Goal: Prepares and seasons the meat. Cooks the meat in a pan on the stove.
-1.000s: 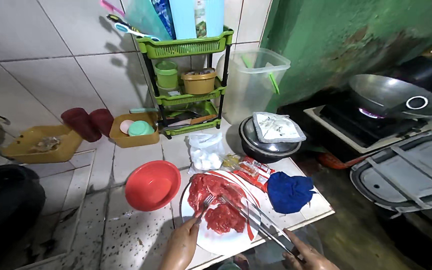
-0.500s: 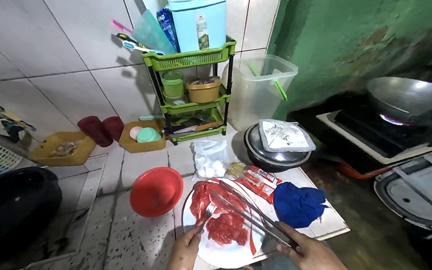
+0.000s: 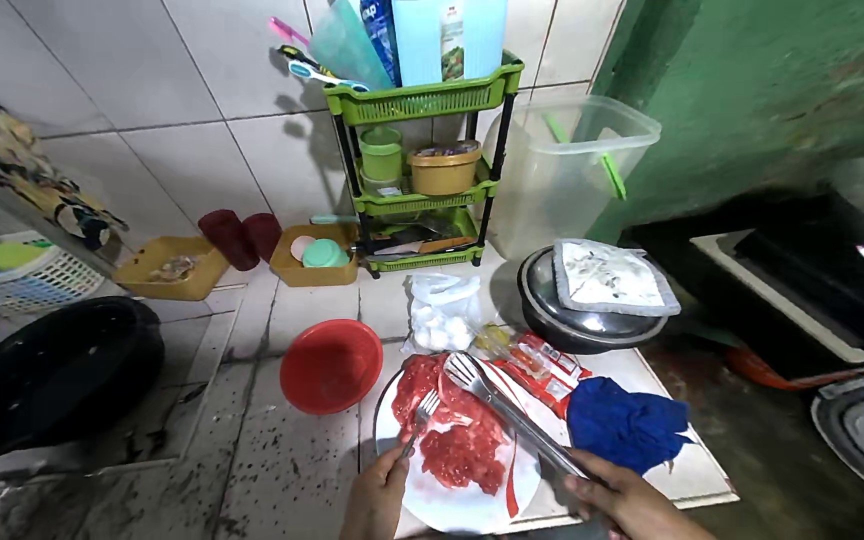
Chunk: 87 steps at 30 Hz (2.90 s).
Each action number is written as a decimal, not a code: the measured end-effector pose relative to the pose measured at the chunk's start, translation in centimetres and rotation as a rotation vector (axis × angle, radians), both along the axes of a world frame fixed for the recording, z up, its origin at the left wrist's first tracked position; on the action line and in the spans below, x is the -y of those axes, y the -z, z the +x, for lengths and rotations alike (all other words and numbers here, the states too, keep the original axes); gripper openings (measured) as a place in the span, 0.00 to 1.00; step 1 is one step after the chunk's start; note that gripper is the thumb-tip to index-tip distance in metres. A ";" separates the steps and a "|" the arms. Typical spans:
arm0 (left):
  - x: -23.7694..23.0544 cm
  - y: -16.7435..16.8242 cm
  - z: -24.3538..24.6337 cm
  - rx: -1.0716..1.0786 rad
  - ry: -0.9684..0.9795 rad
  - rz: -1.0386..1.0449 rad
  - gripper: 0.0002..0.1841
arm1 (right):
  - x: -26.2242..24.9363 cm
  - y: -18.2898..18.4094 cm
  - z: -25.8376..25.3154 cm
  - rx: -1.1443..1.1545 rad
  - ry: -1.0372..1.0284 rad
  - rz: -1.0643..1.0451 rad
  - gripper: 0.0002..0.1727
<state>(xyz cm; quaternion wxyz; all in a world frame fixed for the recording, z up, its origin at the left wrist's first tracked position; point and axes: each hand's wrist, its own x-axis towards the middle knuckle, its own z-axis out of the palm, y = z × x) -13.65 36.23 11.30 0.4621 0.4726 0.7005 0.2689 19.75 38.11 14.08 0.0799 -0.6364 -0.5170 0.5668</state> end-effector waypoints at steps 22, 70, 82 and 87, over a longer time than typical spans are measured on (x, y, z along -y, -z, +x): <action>-0.5 -2.1 4.7 -0.674 0.175 0.107 0.22 | 0.5 -1.4 1.8 0.500 -0.219 0.224 0.36; 2.0 -1.7 2.3 -0.358 0.026 0.161 0.18 | -2.3 -1.0 -0.9 0.453 -0.262 0.288 0.33; -3.3 -4.0 1.3 -0.734 0.186 0.317 0.19 | 3.4 -3.1 0.3 0.410 -0.188 0.306 0.32; -6.0 -5.6 1.0 -0.803 0.363 0.032 0.23 | 5.5 -1.7 -1.8 0.477 -0.145 0.313 0.31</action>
